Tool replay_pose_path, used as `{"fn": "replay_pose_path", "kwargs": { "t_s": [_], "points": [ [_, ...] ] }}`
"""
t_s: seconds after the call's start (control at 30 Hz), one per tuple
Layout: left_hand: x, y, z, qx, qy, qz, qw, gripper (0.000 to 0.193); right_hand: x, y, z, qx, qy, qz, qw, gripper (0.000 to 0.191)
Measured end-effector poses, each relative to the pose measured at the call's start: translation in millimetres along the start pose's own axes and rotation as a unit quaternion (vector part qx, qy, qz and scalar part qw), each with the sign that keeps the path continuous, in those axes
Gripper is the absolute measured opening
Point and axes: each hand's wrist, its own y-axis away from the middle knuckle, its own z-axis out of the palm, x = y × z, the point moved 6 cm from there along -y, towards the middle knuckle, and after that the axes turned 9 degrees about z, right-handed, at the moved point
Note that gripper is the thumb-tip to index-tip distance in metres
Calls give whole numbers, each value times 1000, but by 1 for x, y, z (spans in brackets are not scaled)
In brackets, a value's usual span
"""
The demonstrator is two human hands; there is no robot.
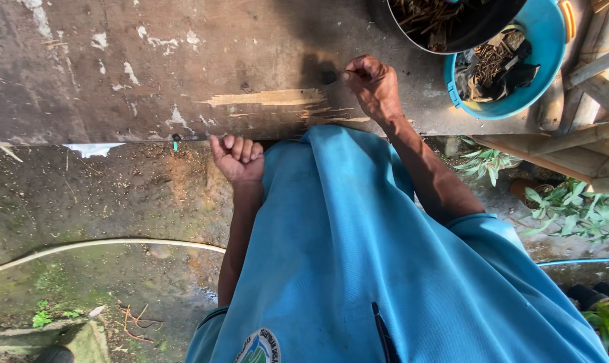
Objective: The person sorts small wooden sticks and debris from a black bucket into a blue bucket. They use their hands to pick up handfuls of material, inspect them, and transfer them between containers on a wooden workbench.
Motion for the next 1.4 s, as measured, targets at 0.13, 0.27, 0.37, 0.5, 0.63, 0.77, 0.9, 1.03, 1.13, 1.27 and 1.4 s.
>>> {"fn": "replay_pose_path", "kwargs": {
  "t_s": [0.13, 0.27, 0.37, 0.5, 0.63, 0.77, 0.9, 1.03, 1.13, 1.27, 1.4],
  "points": [
    [29, 9, -2, -8, 11, 35, 999, 62, 11, -5, 3, -19, -39, 107, 993, 7],
    [53, 16, -10, 43, 11, 89, 995, 61, 3, -8, 7, -40, 48, 71, 995, 6],
    [58, 19, -11, 40, 15, 89, 995, 62, 0, -9, 12, -43, 96, 38, 994, 6],
    [60, 21, -11, 30, 8, 110, 993, 62, -5, -10, 19, -36, 187, -34, 981, 4],
    [58, 23, -12, 41, 7, 109, 993, 63, -6, -9, 20, -15, 220, -62, 973, 6],
    [55, 21, -11, 35, 18, 96, 995, 63, -2, -8, 21, -7, 219, -56, 974, 8],
    [55, 19, -11, 36, 17, 96, 995, 63, -1, -7, 24, -2, 216, -74, 974, 8],
    [56, 20, -12, 57, 8, 99, 993, 64, 0, -7, 26, 6, 261, -61, 963, 7],
    [56, 20, -13, 65, 8, 96, 993, 65, 0, -7, 30, -12, 368, -72, 927, 11],
    [57, 19, -17, 93, 9, 100, 991, 64, -1, -9, 39, -47, 457, -122, 880, 14],
    [59, 18, -19, 66, 18, 100, 993, 64, 1, -12, 48, -62, 467, -153, 869, 12]
  ]
}}
